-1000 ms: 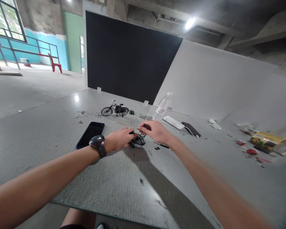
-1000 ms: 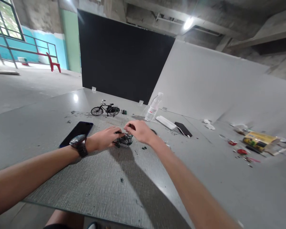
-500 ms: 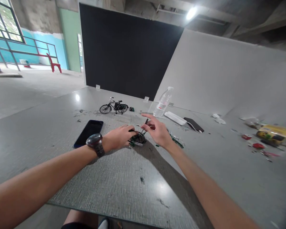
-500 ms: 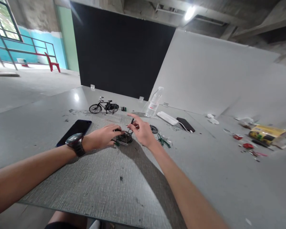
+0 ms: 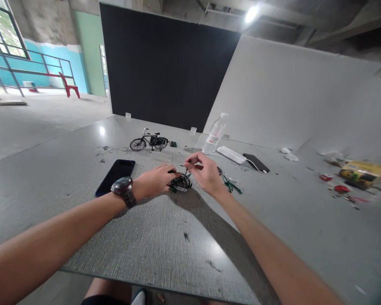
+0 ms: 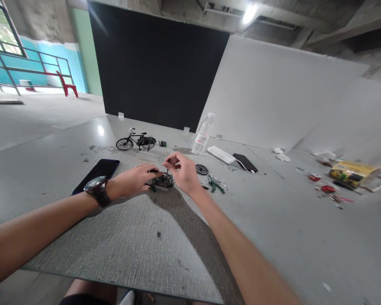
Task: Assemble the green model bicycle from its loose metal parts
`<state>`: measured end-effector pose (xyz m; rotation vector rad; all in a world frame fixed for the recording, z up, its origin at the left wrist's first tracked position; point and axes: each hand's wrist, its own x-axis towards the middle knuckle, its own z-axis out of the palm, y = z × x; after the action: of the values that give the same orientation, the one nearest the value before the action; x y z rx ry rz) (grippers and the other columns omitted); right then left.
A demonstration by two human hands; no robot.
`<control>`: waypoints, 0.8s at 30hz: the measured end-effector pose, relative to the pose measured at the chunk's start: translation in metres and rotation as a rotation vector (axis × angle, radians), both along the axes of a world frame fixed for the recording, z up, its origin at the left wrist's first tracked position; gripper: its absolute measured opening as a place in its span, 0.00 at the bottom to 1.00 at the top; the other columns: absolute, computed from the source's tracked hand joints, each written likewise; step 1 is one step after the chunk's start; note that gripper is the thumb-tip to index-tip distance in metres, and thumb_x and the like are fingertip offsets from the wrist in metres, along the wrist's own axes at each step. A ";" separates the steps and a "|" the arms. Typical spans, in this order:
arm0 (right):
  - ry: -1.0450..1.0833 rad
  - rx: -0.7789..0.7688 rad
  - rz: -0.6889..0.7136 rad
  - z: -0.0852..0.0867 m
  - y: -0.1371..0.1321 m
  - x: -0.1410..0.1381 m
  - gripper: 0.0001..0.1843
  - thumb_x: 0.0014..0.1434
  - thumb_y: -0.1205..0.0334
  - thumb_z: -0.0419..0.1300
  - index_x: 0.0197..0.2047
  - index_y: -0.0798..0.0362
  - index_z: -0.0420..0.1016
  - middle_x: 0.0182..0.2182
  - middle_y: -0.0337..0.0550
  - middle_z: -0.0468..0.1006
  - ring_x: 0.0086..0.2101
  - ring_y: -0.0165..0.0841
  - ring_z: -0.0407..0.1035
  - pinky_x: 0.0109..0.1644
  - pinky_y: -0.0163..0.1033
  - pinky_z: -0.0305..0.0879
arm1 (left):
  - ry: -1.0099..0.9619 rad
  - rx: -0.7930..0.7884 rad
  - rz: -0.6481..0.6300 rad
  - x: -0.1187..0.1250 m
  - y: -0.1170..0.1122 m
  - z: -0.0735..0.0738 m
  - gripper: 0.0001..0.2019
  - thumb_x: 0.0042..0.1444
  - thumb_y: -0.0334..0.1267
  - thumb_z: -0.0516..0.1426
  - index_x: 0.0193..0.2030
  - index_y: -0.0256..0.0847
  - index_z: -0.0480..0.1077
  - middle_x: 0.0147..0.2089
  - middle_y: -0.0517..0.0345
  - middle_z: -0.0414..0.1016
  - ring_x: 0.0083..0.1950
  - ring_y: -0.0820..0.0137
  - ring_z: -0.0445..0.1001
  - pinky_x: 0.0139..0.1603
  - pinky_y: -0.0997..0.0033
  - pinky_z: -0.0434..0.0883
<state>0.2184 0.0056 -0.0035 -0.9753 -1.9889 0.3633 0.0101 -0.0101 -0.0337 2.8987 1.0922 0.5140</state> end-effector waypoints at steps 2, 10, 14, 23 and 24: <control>-0.027 0.044 0.009 0.000 -0.002 -0.003 0.11 0.63 0.53 0.59 0.41 0.51 0.75 0.31 0.42 0.77 0.33 0.33 0.70 0.38 0.38 0.69 | 0.002 0.000 0.005 0.000 0.000 0.000 0.24 0.57 0.28 0.57 0.62 0.39 0.64 0.57 0.46 0.67 0.57 0.58 0.68 0.56 0.58 0.68; 0.060 -0.027 0.003 0.000 -0.005 -0.002 0.13 0.63 0.51 0.59 0.36 0.53 0.73 0.30 0.43 0.77 0.33 0.34 0.73 0.38 0.39 0.70 | -0.004 -0.009 -0.007 0.000 -0.002 0.001 0.24 0.57 0.28 0.56 0.61 0.38 0.64 0.58 0.46 0.67 0.58 0.57 0.67 0.57 0.58 0.67; 0.050 0.063 -0.085 -0.003 -0.005 -0.006 0.12 0.62 0.50 0.61 0.38 0.51 0.73 0.28 0.41 0.76 0.31 0.33 0.71 0.35 0.37 0.69 | -0.007 0.012 -0.008 0.000 0.000 -0.002 0.24 0.57 0.28 0.56 0.61 0.40 0.64 0.57 0.47 0.67 0.58 0.59 0.67 0.56 0.59 0.67; -0.009 -0.013 0.074 -0.002 0.000 0.003 0.11 0.66 0.55 0.55 0.41 0.53 0.74 0.33 0.45 0.81 0.36 0.36 0.75 0.44 0.43 0.70 | -0.008 -0.005 -0.001 0.000 -0.001 0.001 0.23 0.57 0.27 0.57 0.60 0.37 0.65 0.58 0.46 0.67 0.58 0.57 0.67 0.58 0.59 0.67; 0.004 -0.007 0.059 -0.003 0.002 0.001 0.11 0.65 0.54 0.57 0.38 0.53 0.73 0.31 0.44 0.80 0.34 0.35 0.74 0.43 0.42 0.69 | -0.016 -0.009 -0.007 0.000 -0.001 0.001 0.23 0.56 0.27 0.57 0.60 0.37 0.65 0.58 0.46 0.67 0.59 0.58 0.67 0.58 0.59 0.67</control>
<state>0.2198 0.0074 -0.0064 -0.9213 -2.0170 0.4052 0.0103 -0.0113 -0.0327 2.8842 1.0788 0.5294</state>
